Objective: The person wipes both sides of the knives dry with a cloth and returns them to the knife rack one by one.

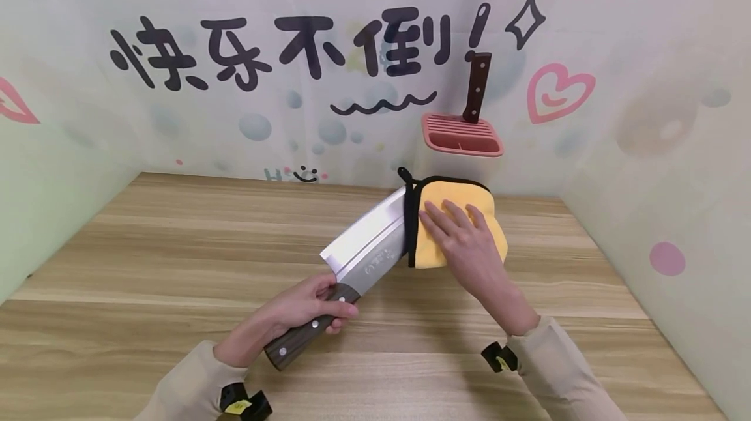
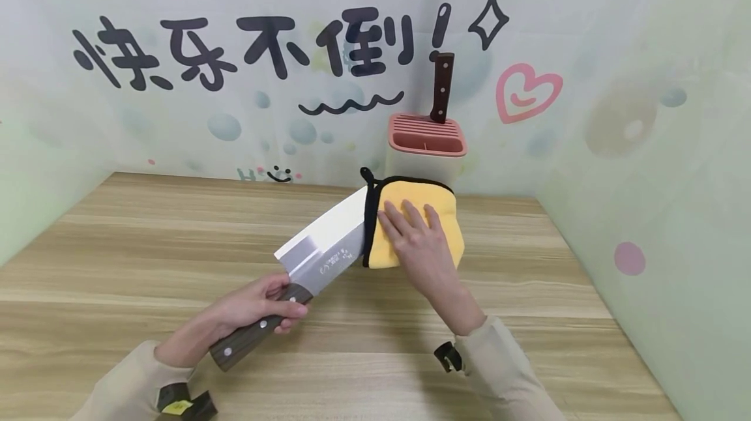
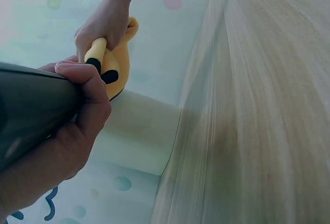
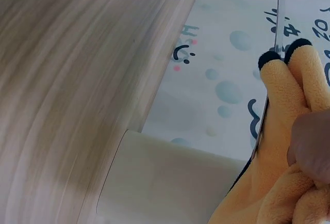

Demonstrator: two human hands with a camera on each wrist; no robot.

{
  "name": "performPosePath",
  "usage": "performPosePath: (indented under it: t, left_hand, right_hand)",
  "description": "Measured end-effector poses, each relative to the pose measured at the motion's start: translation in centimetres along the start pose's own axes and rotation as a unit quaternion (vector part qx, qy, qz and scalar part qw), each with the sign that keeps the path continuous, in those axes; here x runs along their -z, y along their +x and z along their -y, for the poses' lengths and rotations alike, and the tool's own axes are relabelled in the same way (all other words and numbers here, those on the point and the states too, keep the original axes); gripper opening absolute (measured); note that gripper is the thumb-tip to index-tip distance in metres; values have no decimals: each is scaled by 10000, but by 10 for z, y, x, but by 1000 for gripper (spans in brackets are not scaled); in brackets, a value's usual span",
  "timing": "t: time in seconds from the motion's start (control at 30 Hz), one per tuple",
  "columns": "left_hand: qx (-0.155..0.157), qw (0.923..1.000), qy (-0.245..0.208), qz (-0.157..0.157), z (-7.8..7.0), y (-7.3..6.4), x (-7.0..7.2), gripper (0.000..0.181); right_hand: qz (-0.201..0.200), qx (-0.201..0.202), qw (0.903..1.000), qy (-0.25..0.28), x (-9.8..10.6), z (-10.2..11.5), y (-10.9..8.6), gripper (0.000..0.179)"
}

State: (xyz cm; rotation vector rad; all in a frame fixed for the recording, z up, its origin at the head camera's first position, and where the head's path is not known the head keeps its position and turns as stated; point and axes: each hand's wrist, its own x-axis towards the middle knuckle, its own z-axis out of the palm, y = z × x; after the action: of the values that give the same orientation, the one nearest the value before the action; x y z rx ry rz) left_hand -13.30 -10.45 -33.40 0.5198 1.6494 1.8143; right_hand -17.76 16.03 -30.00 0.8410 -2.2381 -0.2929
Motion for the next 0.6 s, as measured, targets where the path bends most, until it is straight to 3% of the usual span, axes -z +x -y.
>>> performPosePath:
  t: [0.23,0.4,0.6]
  left_hand:
    - [-44,10000,13,-45,1,-5,6,37]
    - [-58,9995,66,-306,-1,-8,11,26]
    - [-181,9987,248,-398,-4,-11,15,26]
  right_hand:
    - [63,-158,9998,77,-1,-6,-5,43]
    - [83,-318,9994,104,-1,-7,-9,45]
    - [430,-448,9974,372,-7,-5,-18,47]
